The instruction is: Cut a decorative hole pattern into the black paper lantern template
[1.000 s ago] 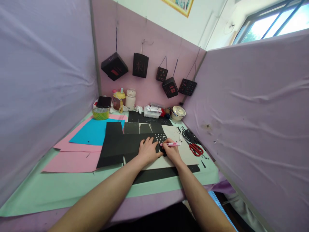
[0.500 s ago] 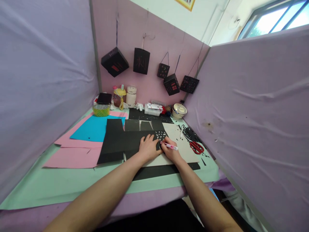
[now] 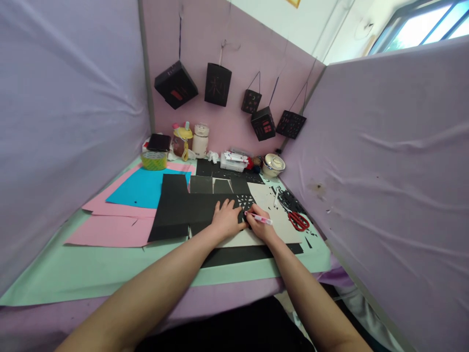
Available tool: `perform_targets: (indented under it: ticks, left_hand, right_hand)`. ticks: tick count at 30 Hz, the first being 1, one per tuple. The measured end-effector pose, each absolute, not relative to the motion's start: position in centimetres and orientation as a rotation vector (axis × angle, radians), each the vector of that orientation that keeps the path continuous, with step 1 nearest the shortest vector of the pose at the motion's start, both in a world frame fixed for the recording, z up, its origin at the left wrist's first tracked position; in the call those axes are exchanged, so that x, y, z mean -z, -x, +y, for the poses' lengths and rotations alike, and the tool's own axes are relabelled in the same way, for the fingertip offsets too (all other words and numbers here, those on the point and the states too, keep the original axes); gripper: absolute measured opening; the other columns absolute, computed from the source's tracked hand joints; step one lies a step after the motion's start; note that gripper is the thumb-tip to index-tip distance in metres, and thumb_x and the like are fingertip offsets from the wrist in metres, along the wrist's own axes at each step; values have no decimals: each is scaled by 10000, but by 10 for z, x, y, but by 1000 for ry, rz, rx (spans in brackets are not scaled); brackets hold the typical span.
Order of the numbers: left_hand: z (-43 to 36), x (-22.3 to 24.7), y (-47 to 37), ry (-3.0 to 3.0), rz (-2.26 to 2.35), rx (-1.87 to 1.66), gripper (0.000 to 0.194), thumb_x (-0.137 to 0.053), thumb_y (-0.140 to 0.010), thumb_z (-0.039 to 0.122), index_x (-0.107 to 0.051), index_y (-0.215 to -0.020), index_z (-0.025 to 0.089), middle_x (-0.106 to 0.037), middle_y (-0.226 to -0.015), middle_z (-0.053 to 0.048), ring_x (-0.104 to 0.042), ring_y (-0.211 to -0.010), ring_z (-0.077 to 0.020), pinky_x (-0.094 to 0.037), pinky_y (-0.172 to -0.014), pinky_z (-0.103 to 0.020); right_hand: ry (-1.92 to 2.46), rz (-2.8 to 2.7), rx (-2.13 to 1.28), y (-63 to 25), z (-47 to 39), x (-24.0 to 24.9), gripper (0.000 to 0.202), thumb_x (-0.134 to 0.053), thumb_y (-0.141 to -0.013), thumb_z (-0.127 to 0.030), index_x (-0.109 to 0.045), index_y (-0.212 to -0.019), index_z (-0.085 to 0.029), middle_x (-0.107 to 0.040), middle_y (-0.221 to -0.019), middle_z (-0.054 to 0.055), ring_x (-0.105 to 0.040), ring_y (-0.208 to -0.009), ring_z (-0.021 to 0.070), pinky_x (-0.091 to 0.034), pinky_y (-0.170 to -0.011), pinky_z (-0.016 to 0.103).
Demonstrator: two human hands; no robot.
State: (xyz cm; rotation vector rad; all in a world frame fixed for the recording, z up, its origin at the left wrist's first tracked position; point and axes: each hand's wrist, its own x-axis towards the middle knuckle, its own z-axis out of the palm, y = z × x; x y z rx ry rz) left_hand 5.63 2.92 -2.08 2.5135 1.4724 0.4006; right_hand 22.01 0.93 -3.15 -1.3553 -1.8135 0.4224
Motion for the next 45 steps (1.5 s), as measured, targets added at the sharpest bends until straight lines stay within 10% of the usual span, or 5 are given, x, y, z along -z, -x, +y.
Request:
perform_targets:
  ticks: [45]
  left_hand:
    - [27,13,-58,-2499,1468,-368,646,-540,-801,650,-591,-1291,233,-407,-1497,-145,-277,-1408,-353,-159,-1127,-582]
  right_hand:
    - [1347,-1630,-513,-221,7,31,168,-529,-814,-313,-499,-683,-213,-538,-657,-29,-476,-631,141,-367,-611,263]
